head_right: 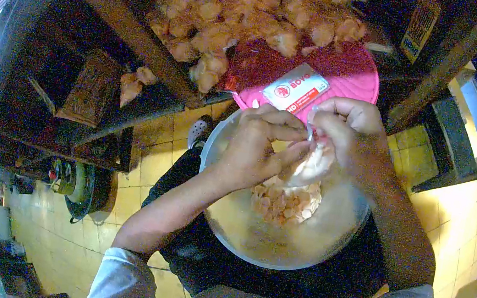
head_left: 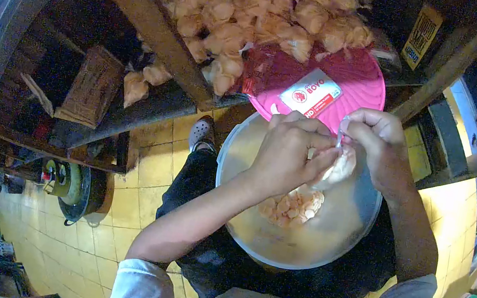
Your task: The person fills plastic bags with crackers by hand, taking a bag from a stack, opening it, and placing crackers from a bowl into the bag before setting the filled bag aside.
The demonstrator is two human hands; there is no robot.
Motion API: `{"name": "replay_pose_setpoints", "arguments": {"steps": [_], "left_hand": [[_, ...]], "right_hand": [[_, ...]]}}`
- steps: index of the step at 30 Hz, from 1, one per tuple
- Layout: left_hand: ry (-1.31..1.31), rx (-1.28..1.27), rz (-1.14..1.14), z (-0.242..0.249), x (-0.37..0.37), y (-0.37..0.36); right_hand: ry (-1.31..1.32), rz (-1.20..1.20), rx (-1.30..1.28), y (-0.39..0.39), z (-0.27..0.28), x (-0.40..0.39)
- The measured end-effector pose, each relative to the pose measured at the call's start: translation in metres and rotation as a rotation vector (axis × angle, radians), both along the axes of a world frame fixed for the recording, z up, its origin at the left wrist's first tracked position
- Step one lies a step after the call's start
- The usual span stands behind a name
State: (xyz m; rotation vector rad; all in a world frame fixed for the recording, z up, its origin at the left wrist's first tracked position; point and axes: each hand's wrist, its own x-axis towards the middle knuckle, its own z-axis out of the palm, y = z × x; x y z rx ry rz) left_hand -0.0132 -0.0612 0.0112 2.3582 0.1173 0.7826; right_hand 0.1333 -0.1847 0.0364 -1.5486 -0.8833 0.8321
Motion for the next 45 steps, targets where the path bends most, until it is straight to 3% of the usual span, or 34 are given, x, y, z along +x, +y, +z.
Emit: {"name": "replay_pose_setpoints", "arguments": {"steps": [2, 4, 5, 7, 9, 11, 13, 15, 17, 20, 22, 25, 28, 29, 31, 33, 39, 42, 45], "left_hand": [[0.069, 0.015, -0.03, 0.002, 0.0, 0.0], [0.512, -0.204, -0.057, 0.019, -0.001, 0.006], [0.51, -0.204, -0.063, 0.019, -0.003, 0.012], [0.339, 0.079, 0.024, 0.015, -0.007, 0.028], [-0.283, 0.262, 0.184, 0.015, 0.003, 0.045], [-0.464, 0.278, 0.309, 0.034, 0.017, 0.05], [-0.387, 0.229, 0.322, 0.023, 0.015, 0.067], [0.175, 0.245, 0.133, 0.005, 0.011, 0.083], [0.142, 0.27, 0.08, -0.029, 0.013, 0.094], [0.096, 0.265, 0.02, -0.04, 0.016, 0.095], [0.352, 0.271, 0.102, -0.035, 0.022, 0.095], [0.231, 0.354, 0.128, -0.024, 0.022, 0.084], [0.401, 0.254, 0.25, -0.013, 0.023, 0.066], [0.418, 0.263, 0.258, -0.016, 0.022, 0.066], [0.272, 0.346, 0.136, -0.021, 0.021, 0.067], [0.264, 0.32, 0.063, -0.026, 0.02, 0.07], [0.194, 0.306, -0.058, -0.048, 0.027, 0.083], [0.177, 0.404, -0.056, -0.044, 0.025, 0.078], [0.223, 0.365, -0.011, -0.042, 0.028, 0.071]], "right_hand": [[0.023, 0.019, 0.073, 0.001, 0.0, 0.004], [-0.036, 0.047, 0.042, 0.0, -0.001, 0.007], [-0.099, 0.083, 0.01, 0.0, -0.003, 0.009], [-0.109, 0.064, 0.117, 0.0, -0.006, 0.016], [-0.176, -0.171, 0.255, 0.001, 0.001, 0.018], [-0.108, -0.201, 0.313, 0.003, -0.002, 0.018], [-0.227, -0.195, 0.347, 0.003, -0.018, 0.025], [-0.234, -0.166, 0.251, 0.003, -0.026, 0.025], [-0.454, -0.113, 0.317, 0.01, -0.043, 0.021], [-0.683, -0.026, 0.198, 0.016, -0.038, 0.007], [-0.839, 0.098, 0.13, 0.023, -0.043, 0.006], [-1.051, 0.118, 0.231, 0.036, -0.052, 0.001], [-1.217, 0.03, 0.263, 0.042, -0.053, -0.008], [-1.199, 0.029, 0.275, 0.044, -0.052, -0.01], [-1.281, 0.215, -0.112, 0.045, -0.052, -0.005], [-1.127, 0.071, -0.072, 0.047, -0.064, -0.003], [-1.325, 0.008, 0.085, 0.053, -0.073, 0.015], [-1.214, -0.046, -0.069, 0.055, -0.069, 0.016], [-1.055, -0.079, 0.092, 0.053, -0.06, 0.018]]}}
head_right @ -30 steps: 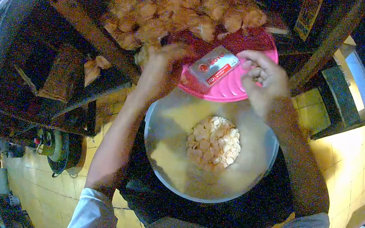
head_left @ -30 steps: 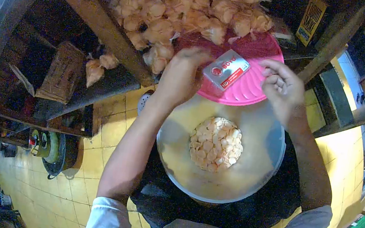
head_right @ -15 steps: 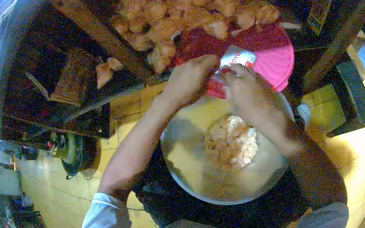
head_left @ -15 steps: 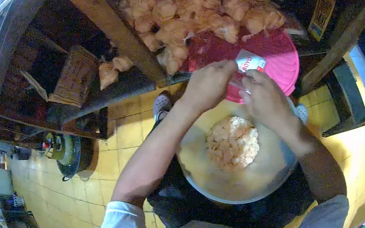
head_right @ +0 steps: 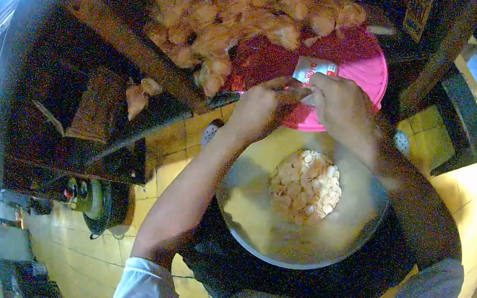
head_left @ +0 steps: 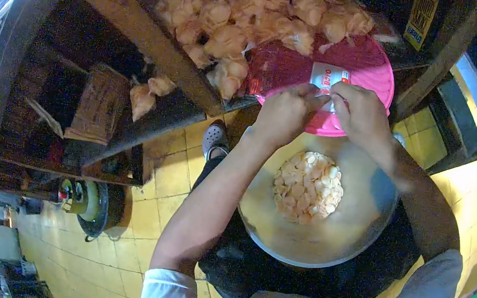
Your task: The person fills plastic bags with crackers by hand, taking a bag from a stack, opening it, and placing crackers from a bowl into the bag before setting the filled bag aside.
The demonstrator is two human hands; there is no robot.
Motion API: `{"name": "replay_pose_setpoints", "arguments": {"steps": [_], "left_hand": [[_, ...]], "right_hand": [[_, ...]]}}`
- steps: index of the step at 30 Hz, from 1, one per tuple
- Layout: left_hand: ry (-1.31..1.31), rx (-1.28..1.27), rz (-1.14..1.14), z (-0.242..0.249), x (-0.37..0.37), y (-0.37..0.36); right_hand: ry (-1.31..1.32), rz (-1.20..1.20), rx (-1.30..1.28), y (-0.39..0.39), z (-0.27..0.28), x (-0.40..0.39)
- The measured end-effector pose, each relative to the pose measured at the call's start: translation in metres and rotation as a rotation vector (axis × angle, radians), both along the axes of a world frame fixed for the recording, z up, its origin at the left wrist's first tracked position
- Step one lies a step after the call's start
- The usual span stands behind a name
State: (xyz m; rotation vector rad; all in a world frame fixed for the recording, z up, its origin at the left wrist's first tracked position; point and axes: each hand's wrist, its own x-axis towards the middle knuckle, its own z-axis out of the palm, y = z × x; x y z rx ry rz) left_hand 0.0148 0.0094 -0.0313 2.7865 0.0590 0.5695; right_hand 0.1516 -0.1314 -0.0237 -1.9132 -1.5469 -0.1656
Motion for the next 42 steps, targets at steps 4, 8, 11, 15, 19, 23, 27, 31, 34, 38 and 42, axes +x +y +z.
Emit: {"name": "replay_pose_setpoints", "arguments": {"steps": [4, 8, 11, 15, 19, 23, 27, 31, 34, 38, 42], "left_hand": [[0.031, -0.002, 0.064, 0.003, 0.008, -0.009], [0.037, 0.095, 0.038, -0.01, 0.018, -0.01], [0.012, 0.043, 0.054, -0.007, 0.021, -0.017], [0.014, -0.052, 0.122, -0.002, 0.021, -0.024], [-0.073, -0.086, 0.127, -0.012, 0.026, -0.023], [-0.113, -0.081, 0.194, -0.01, 0.025, -0.027], [-0.097, -0.104, 0.167, -0.009, 0.024, -0.03], [-0.095, -0.1, 0.18, -0.009, 0.023, -0.031], [-0.023, -0.018, 0.204, -0.003, 0.022, -0.033], [-0.087, 0.032, 0.242, 0.0, 0.023, -0.034], [-0.111, -0.048, 0.279, 0.007, 0.019, -0.032]], "right_hand": [[0.087, -0.042, 0.01, -0.004, 0.005, 0.006], [0.164, -0.027, 0.002, -0.005, 0.013, 0.003], [0.013, 0.02, -0.07, -0.007, 0.004, 0.018], [-0.15, 0.093, -0.065, -0.008, -0.005, 0.026], [-0.277, 0.0, -0.155, -0.003, -0.009, 0.015], [-0.392, -0.015, -0.161, -0.005, -0.007, 0.01], [-0.369, -0.057, -0.198, -0.006, 0.003, 0.009], [-0.126, -0.007, -0.175, -0.007, 0.011, 0.005], [-0.134, -0.019, -0.147, -0.009, 0.016, 0.002], [-0.256, -0.063, -0.176, -0.009, 0.015, -0.004], [-0.104, -0.022, -0.1, -0.008, 0.013, -0.003]]}}
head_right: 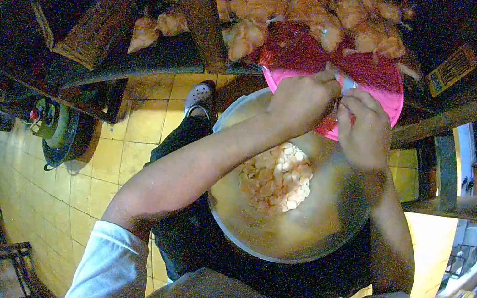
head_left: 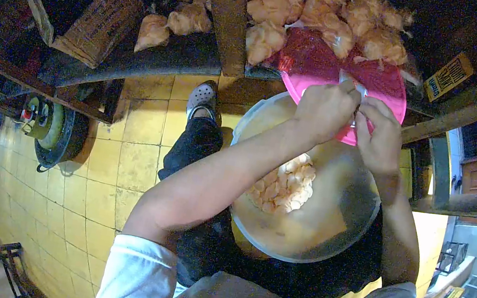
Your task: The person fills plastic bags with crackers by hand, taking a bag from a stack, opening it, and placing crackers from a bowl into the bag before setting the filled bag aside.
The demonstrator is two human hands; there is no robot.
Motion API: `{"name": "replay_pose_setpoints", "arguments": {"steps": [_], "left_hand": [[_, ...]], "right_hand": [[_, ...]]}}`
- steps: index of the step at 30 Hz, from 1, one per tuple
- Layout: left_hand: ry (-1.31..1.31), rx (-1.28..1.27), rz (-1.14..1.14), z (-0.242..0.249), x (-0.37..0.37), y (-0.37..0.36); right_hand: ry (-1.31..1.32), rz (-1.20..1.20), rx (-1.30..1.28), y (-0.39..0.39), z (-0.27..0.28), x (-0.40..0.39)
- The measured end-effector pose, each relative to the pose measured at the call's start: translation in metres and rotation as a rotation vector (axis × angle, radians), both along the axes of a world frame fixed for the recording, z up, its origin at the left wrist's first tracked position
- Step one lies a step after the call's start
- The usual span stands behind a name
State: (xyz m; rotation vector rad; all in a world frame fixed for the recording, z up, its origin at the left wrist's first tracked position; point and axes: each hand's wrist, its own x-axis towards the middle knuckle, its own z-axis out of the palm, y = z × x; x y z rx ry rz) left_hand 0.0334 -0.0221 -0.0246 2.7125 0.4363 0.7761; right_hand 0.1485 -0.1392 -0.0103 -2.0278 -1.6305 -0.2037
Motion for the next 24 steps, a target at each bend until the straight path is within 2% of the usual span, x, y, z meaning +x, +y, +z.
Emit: {"name": "replay_pose_setpoints", "arguments": {"steps": [2, 6, 8, 9, 11, 14, 18, 20, 21, 23, 24], "left_hand": [[-0.094, -0.062, -0.02, -0.002, -0.001, 0.002], [-0.057, -0.129, 0.012, -0.009, 0.003, 0.012], [-0.065, -0.14, -0.016, -0.024, 0.011, 0.022], [-0.071, -0.139, -0.017, -0.019, 0.008, 0.022], [-0.113, -0.117, -0.14, -0.013, -0.001, 0.02], [-0.107, -0.089, -0.212, -0.018, -0.004, 0.019], [-0.068, -0.102, -0.141, -0.005, -0.008, 0.007], [-0.145, -0.136, -0.137, -0.003, -0.008, 0.008], [-0.147, -0.137, -0.14, -0.004, -0.008, 0.009], [-0.151, -0.158, -0.17, -0.006, -0.007, 0.015], [-0.154, -0.159, -0.174, -0.008, -0.005, 0.018]], "right_hand": [[0.16, 0.047, 0.022, 0.0, -0.001, 0.003], [0.346, 0.114, 0.076, 0.001, 0.005, -0.002], [0.138, 0.119, 0.054, 0.0, 0.015, -0.009], [0.132, 0.119, 0.055, 0.001, 0.013, -0.011], [-0.068, 0.019, 0.057, -0.002, 0.004, -0.013], [-0.19, -0.022, -0.05, -0.005, 0.011, -0.012], [-0.178, 0.011, -0.054, -0.003, 0.006, -0.006], [0.012, 0.084, 0.045, -0.003, 0.007, -0.006], [0.01, 0.081, 0.045, -0.003, 0.009, -0.007], [0.249, 0.129, 0.056, -0.003, 0.018, -0.01], [0.246, 0.125, 0.055, -0.003, 0.018, -0.011]]}}
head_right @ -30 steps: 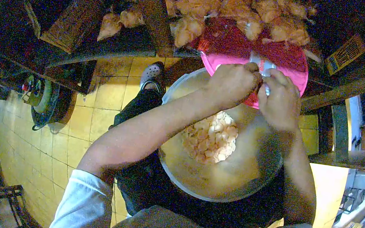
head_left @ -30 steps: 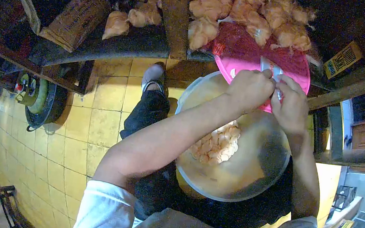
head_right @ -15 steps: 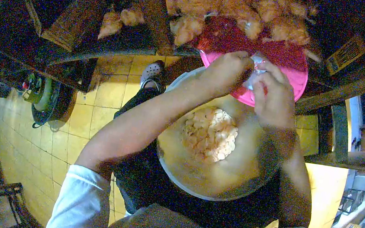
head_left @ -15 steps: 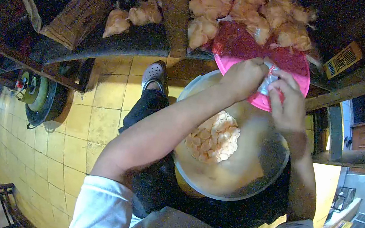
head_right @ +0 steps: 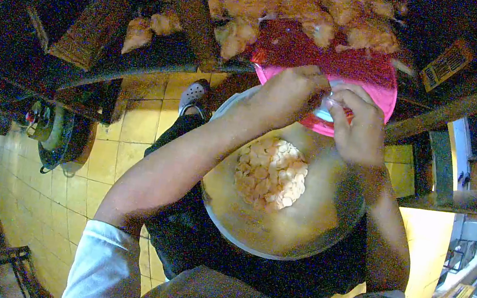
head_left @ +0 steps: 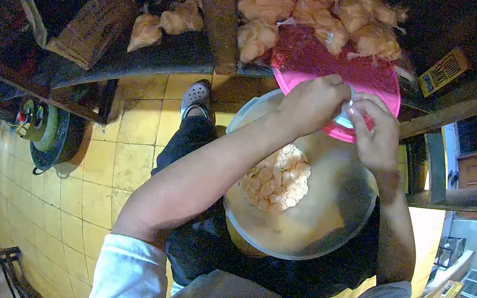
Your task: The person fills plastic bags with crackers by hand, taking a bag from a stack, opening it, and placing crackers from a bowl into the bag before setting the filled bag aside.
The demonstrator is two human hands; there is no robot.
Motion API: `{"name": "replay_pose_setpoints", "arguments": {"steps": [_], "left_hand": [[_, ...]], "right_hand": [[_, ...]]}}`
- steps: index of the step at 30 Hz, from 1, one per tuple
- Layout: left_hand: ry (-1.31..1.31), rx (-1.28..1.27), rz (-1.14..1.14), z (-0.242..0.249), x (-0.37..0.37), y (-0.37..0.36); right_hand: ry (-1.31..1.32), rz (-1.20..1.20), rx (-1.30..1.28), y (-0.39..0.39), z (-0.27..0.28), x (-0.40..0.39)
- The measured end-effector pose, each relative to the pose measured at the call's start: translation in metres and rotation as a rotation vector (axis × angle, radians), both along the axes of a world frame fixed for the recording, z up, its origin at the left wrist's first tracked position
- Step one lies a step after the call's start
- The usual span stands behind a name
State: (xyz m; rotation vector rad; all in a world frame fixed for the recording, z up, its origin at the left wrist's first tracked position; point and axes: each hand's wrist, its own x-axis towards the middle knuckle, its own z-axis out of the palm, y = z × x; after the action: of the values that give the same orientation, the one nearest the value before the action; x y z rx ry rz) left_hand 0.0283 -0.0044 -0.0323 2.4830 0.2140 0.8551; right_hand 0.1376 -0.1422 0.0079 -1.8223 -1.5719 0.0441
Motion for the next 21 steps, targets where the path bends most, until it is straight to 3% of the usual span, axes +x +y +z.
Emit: {"name": "replay_pose_setpoints", "arguments": {"steps": [5, 11, 15, 18, 20, 21], "left_hand": [[-0.181, -0.015, -0.036, -0.008, 0.009, 0.009], [-0.074, 0.067, 0.074, -0.021, 0.02, 0.026], [0.107, 0.161, 0.158, -0.007, 0.009, 0.032], [0.23, 0.045, 0.201, 0.005, 0.005, 0.034], [0.191, -0.001, 0.133, 0.012, -0.002, 0.039], [0.0, -0.137, 0.033, 0.014, -0.002, 0.043]], "right_hand": [[0.374, 0.019, 0.039, -0.004, 0.001, 0.006], [0.644, 0.015, 0.195, -0.015, 0.022, -0.001], [0.589, -0.065, 0.286, -0.023, 0.022, 0.02], [0.444, -0.182, 0.325, -0.03, 0.029, 0.038], [0.356, -0.212, 0.396, -0.031, 0.034, 0.04], [0.378, -0.254, 0.371, -0.034, 0.037, 0.043]]}}
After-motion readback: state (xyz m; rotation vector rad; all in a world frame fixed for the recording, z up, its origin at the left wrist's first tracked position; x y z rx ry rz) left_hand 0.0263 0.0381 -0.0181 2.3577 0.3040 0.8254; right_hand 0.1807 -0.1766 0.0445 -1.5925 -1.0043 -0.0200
